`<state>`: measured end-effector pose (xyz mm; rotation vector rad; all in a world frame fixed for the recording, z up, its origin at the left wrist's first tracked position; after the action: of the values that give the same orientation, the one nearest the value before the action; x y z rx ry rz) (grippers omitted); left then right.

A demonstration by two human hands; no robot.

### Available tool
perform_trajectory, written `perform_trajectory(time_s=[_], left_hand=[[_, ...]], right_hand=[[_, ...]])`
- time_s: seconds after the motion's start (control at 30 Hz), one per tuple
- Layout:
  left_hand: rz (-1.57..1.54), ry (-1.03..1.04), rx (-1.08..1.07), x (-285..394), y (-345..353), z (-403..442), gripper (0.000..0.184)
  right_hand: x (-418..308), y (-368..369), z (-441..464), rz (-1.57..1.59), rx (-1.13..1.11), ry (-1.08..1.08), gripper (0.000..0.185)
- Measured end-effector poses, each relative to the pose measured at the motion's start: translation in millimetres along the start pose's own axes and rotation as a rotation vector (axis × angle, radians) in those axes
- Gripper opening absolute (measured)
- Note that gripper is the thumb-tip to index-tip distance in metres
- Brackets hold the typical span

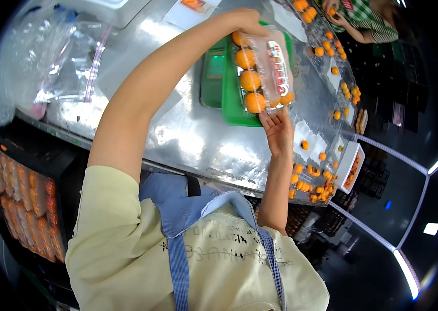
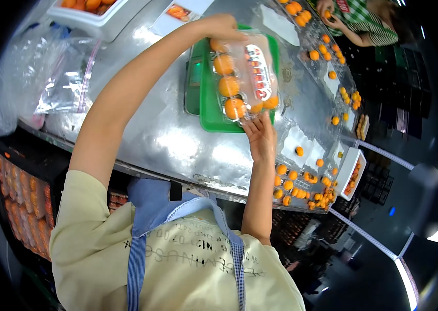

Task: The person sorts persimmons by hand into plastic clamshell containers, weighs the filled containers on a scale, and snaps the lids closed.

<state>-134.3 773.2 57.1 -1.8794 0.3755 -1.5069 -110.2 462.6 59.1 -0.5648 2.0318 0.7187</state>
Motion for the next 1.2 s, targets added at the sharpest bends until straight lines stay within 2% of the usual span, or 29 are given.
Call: perform_trajectory(time_s=[0.13,0.2,0.3,0.33,0.37,0.47,0.6,0.7,0.77,0.93,0.97,1.07,1.1,1.2], left_hand=[[-0.057,-0.058,-0.146,13.0,-6.3,-4.3,0.061],[-0.077,-0.078,-0.086,28.3,-11.7,-17.7,0.06],[-0.187,-0.071,0.05,64.7,-6.5,-60.2,0.063],[-0.233,-0.01,0.08,80.5,-3.4,-80.1,0.063],[-0.229,0.024,0.151,91.8,7.3,-95.2,0.067],[-0.389,0.059,0.121,134.8,47.1,-153.0,0.064],[-0.621,-0.065,0.048,167.2,130.4,-215.8,0.058],[-0.76,-0.204,-0.063,167.8,193.9,-246.5,0.061],[-0.774,-0.269,-0.055,162.3,222.7,-259.9,0.062],[-0.819,-0.406,-0.039,145.4,276.9,-283.0,0.063],[-0.747,-0.405,-0.041,141.5,283.5,-285.1,0.063],[-0.686,-0.389,0.083,130.0,300.9,-287.0,0.062],[-0.769,-0.395,0.109,127.7,304.0,-285.0,0.061],[-0.773,-0.533,0.02,121.4,303.4,-282.0,0.061]], right_hand=[[-4.9,-6.1,1.3,-0.064,-0.047,-0.037,0.033],[-8.8,-11.2,-3.4,-0.045,-0.067,-0.078,0.033],[-16.2,-32.4,-31.2,-0.046,-0.055,-0.161,0.044],[-17.6,-44.9,-43.6,-0.044,-0.042,-0.189,0.048],[-23.1,-59.1,-57.3,-0.079,-0.038,-0.178,0.06],[-36.5,-103.1,-95.6,-0.052,-0.091,-0.313,0.061],[-34.4,-157.8,-141.4,-0.147,-0.078,-0.187,0.06],[13.6,-223.0,-153.7,-0.156,-0.04,-0.043,0.062],[41.5,-246.8,-152.2,-0.197,-0.019,0.042,0.063],[65.7,-250.5,-134.3,-0.256,-0.12,0.192,0.061],[68.1,-250.1,-131.3,-0.273,-0.137,0.208,0.06],[71.4,-251.1,-120.7,-0.395,-0.21,0.157,0.06],[71.4,-252.3,-117.9,-0.495,-0.165,0.146,0.061],[84.1,-259.2,-109.3,-0.718,-0.179,0.14,0.062]])
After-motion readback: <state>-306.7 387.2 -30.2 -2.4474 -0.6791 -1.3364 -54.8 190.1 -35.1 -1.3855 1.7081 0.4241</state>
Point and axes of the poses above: each hand's wrist, its own z-axis towards the middle knuckle, its own y-axis out of the palm, x = y × z, the point moved 4 cm from there along z, towards the middle knuckle, and after that the axes turned 9 degrees about -x, right-handed, at the moved point
